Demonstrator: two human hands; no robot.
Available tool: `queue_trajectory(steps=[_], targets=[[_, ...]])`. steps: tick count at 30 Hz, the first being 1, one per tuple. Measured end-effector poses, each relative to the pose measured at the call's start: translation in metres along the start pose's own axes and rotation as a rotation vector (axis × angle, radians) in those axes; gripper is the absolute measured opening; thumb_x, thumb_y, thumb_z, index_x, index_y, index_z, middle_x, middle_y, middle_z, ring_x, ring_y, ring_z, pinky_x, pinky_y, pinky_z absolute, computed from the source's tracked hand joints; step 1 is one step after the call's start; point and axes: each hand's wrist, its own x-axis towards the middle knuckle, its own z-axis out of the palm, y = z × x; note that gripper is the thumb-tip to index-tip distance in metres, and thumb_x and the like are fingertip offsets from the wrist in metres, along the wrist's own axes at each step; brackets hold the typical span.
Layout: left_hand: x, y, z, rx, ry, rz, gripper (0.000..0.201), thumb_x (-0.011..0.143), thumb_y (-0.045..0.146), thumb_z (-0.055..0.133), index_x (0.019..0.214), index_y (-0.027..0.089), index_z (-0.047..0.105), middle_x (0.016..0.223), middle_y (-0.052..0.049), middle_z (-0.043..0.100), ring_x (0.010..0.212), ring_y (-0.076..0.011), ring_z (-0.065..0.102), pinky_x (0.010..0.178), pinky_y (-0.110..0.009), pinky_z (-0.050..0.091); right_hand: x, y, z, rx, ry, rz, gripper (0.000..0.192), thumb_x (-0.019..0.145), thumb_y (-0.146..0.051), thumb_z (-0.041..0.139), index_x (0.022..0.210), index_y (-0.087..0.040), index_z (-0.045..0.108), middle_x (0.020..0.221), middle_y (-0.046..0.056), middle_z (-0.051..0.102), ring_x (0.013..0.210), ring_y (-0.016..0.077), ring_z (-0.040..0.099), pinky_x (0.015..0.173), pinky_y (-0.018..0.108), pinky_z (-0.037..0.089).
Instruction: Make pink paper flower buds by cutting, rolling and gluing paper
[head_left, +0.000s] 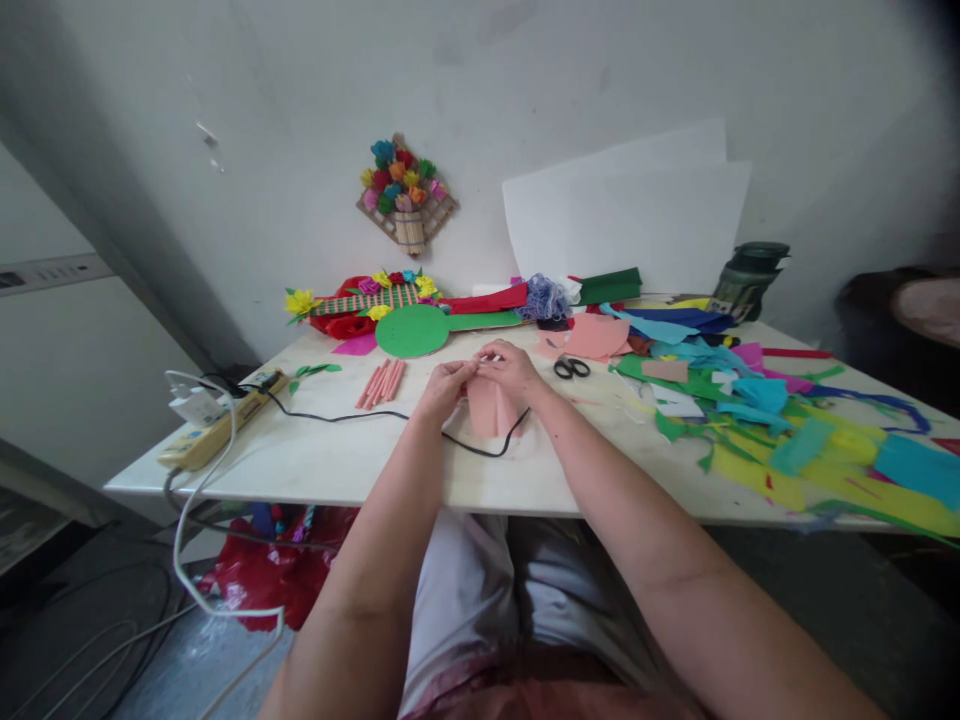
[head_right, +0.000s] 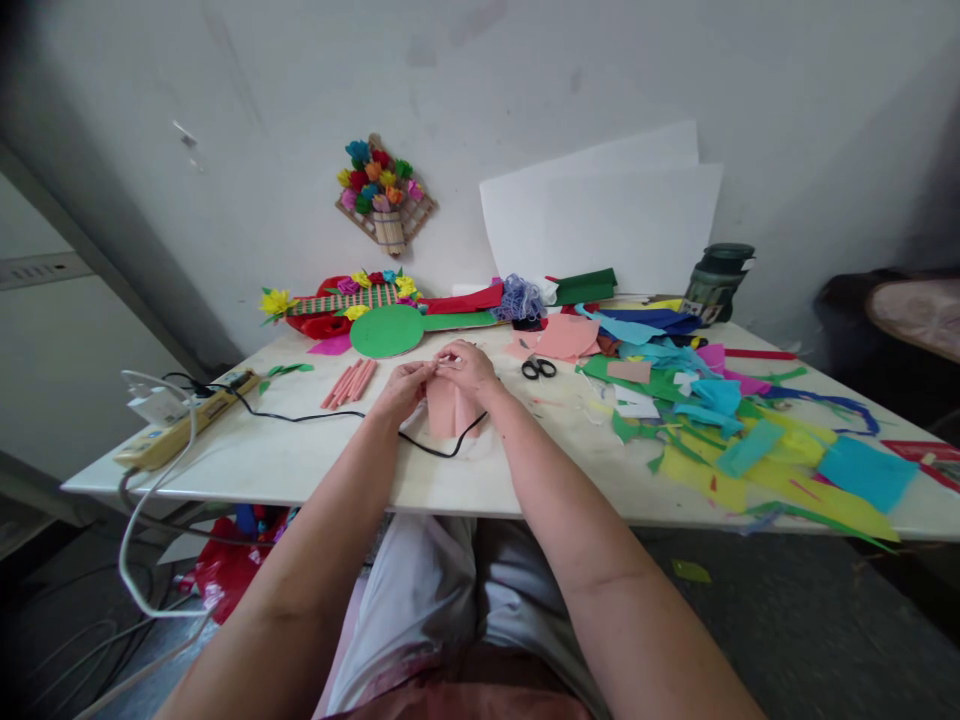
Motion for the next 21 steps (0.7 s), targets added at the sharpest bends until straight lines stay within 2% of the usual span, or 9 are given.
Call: queue_trajectory(steps=[2, 4, 7, 9, 12, 17, 21], targets=[[0.000, 0.001, 0.000, -0.002, 0.016, 0.014, 0.035, 0.057, 0.044, 0.076, 0.062, 0.012, 0.060, 0.050, 0.003, 0.048, 0.045, -0.0062, 0.041, 0.046, -0.020, 0.031, 0.001, -0.002, -0.006, 0.119, -0.035, 0.109, 0.035, 0.060, -0.025, 0.072, 0.094, -0.019, 0.066, 0.091, 0.005, 0.065, 0.083, 0.0167, 0.057, 0.079, 0.032, 0.044], [0.000, 0.002, 0.000, -0.005, 0.038, 0.025, 0.036, 0.058, 0.045, 0.075, 0.062, 0.013, 0.059, 0.051, 0.002, 0.050, 0.046, -0.0067, 0.043, 0.046, -0.020, 0.033, 0.001, -0.003, -0.015, 0.256, -0.024, 0.235, 0.040, 0.063, -0.033, 0.070, 0.099, -0.017, 0.065, 0.092, 0.006, 0.065, 0.081, 0.0156, 0.057, 0.078, 0.031, 0.044], [0.000, 0.004, 0.002, -0.015, 0.056, 0.039, 0.036, 0.060, 0.045, 0.074, 0.061, 0.013, 0.058, 0.052, 0.002, 0.051, 0.047, -0.0070, 0.045, 0.047, -0.020, 0.034, -0.001, -0.005, -0.026, 0.393, 0.010, 0.409, 0.039, 0.067, -0.046, 0.064, 0.091, -0.016, 0.066, 0.080, 0.004, 0.065, 0.071, 0.0143, 0.056, 0.067, 0.029, 0.044], [0.000, 0.004, 0.002, -0.026, 0.065, 0.050, 0.036, 0.060, 0.045, 0.074, 0.060, 0.013, 0.057, 0.051, 0.003, 0.049, 0.046, -0.0064, 0.044, 0.047, -0.020, 0.033, -0.003, -0.006, -0.030, 0.419, -0.039, 0.459, 0.038, 0.063, -0.048, 0.067, 0.083, -0.016, 0.067, 0.071, 0.002, 0.062, 0.065, 0.0133, 0.054, 0.062, 0.027, 0.042], [0.000, 0.005, 0.003, -0.034, 0.075, 0.059, 0.036, 0.060, 0.045, 0.074, 0.060, 0.013, 0.057, 0.049, 0.004, 0.047, 0.044, -0.0057, 0.042, 0.045, -0.019, 0.031, -0.005, -0.006, -0.027, 0.408, -0.116, 0.454, 0.037, 0.053, -0.044, 0.075, 0.073, -0.015, 0.065, 0.066, 0.000, 0.060, 0.063, 0.0121, 0.051, 0.061, 0.026, 0.040], [0.000, 0.004, 0.003, -0.026, 0.060, 0.059, 0.035, 0.060, 0.044, 0.074, 0.059, 0.013, 0.057, 0.050, 0.003, 0.048, 0.045, -0.0057, 0.042, 0.046, -0.019, 0.031, -0.005, -0.002, -0.016, 0.284, -0.054, 0.384, 0.038, 0.050, -0.048, 0.074, 0.059, -0.015, 0.057, 0.058, -0.004, 0.049, 0.058, 0.0099, 0.043, 0.057, 0.025, 0.033], [0.000, 0.004, 0.003, -0.026, 0.068, 0.052, 0.035, 0.060, 0.044, 0.074, 0.061, 0.013, 0.057, 0.050, 0.003, 0.048, 0.045, -0.0063, 0.043, 0.046, -0.020, 0.032, -0.005, -0.003, -0.015, 0.266, -0.044, 0.390, 0.040, 0.051, -0.050, 0.072, 0.056, -0.015, 0.053, 0.055, -0.005, 0.044, 0.055, 0.0089, 0.038, 0.055, 0.024, 0.029]])
